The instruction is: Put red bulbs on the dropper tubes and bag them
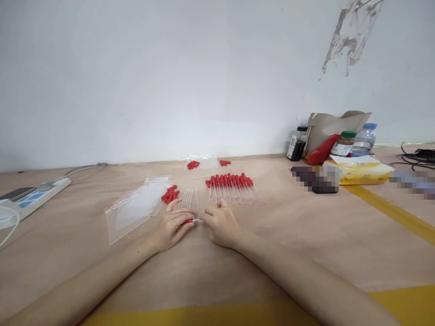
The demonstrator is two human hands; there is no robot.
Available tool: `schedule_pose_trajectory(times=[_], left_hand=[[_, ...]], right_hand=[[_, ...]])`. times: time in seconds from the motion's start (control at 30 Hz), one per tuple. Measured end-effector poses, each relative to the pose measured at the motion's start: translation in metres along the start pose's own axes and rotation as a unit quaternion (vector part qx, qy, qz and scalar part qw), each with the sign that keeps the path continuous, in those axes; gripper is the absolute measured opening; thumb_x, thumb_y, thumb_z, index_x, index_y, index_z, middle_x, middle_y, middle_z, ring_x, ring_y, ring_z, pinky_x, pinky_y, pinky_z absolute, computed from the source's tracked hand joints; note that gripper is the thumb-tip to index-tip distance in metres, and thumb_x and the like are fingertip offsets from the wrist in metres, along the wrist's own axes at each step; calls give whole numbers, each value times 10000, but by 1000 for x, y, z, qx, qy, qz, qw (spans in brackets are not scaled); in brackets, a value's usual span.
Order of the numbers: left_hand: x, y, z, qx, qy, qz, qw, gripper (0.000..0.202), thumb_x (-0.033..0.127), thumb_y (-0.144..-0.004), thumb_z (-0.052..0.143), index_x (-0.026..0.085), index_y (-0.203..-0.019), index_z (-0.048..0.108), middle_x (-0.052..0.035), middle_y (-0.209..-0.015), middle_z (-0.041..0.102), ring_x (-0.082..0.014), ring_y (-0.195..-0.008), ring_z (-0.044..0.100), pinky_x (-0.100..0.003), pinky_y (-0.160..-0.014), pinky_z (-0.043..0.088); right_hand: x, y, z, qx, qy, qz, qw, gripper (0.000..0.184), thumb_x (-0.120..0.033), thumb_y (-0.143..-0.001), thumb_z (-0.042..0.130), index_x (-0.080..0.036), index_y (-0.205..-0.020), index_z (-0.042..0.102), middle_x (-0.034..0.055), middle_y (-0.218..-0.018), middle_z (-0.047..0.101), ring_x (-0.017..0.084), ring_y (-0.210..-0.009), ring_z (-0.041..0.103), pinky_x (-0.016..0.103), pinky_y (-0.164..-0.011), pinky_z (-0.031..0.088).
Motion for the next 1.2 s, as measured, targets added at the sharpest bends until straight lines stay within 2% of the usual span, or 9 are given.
schedule_pose_trajectory(times=[0.3,0.4,0.47,0.53,0.63,0.73,0.8,0.9,1.2], left_hand=[[3,-4,-3,5,-35,-13,999,145,218,-853,454,215,-887,595,-8,-839,681,-178,-939,580,-481,-1041,95],[-2,-2,-7,21,-75,-6,997,215,293,-826,507,229,-1020,575,-25,-993,656,-211,-1057,515,-470,-1040,113],[-11,2,-12,47,-111,-25,992,350,365,-790,544,219,-1108,535,-53,-1118,600,-240,-1122,461,-466,-1035,133],[-26,7,-17,81,-143,-74,984,377,383,-782,542,217,-1120,523,-64,-1166,564,-251,-1142,436,-464,-1029,143],[-52,15,-23,142,-161,-170,962,283,348,-787,521,225,-1040,552,-53,-1114,577,-240,-1094,461,-432,-985,233],[-71,20,-24,183,-149,-251,939,225,343,-756,544,221,-942,576,-39,-987,610,-231,-980,512,-379,-877,348],[-76,22,-23,191,-144,-286,928,206,340,-743,554,224,-910,585,-31,-945,612,-231,-946,517,-371,-847,363],[-74,21,-22,187,-147,-284,929,187,323,-740,561,235,-902,594,-23,-945,601,-226,-947,510,-375,-856,346],[-70,20,-20,154,-146,-271,939,125,294,-730,574,239,-830,623,-27,-942,583,-223,-947,506,-379,-852,334]], right_hand=[[0,-6,-8,-30,47,-21,998,191,-204,-835,433,-178,-802,620,34,-705,589,136,-669,446,316,-686,227],[0,-5,-15,-60,93,-23,994,176,-209,-816,456,-168,-756,616,53,-735,603,170,-764,472,333,-711,230],[8,-3,-20,-58,111,37,992,195,-216,-808,460,-168,-708,621,56,-751,615,172,-770,484,332,-708,232],[23,0,-26,-37,112,155,981,232,-243,-812,453,-173,-677,627,51,-748,626,162,-745,501,324,-709,241],[54,3,-31,-23,70,348,935,273,-299,-814,435,-186,-657,629,32,-703,638,142,-672,526,296,-688,274],[85,2,-29,-31,28,464,885,272,-354,-794,440,-202,-683,637,27,-699,647,148,-652,550,272,-642,301],[99,-2,-24,-34,31,497,867,281,-378,-780,446,-202,-672,636,36,-704,647,160,-664,561,270,-636,316],[109,-11,-13,-40,45,516,854,280,-391,-763,456,-199,-657,630,41,-704,643,177,-702,573,284,-663,336],[105,-21,0,-57,59,532,843,271,-431,-718,478,-204,-640,605,29,-701,632,205,-760,579,362,-762,325]])
Point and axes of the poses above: each hand's wrist, its own y-axis away from the middle knuckle, its own z-axis out of the palm, x = y × z, the point moved 2 cm from there along -y, towards the middle knuckle
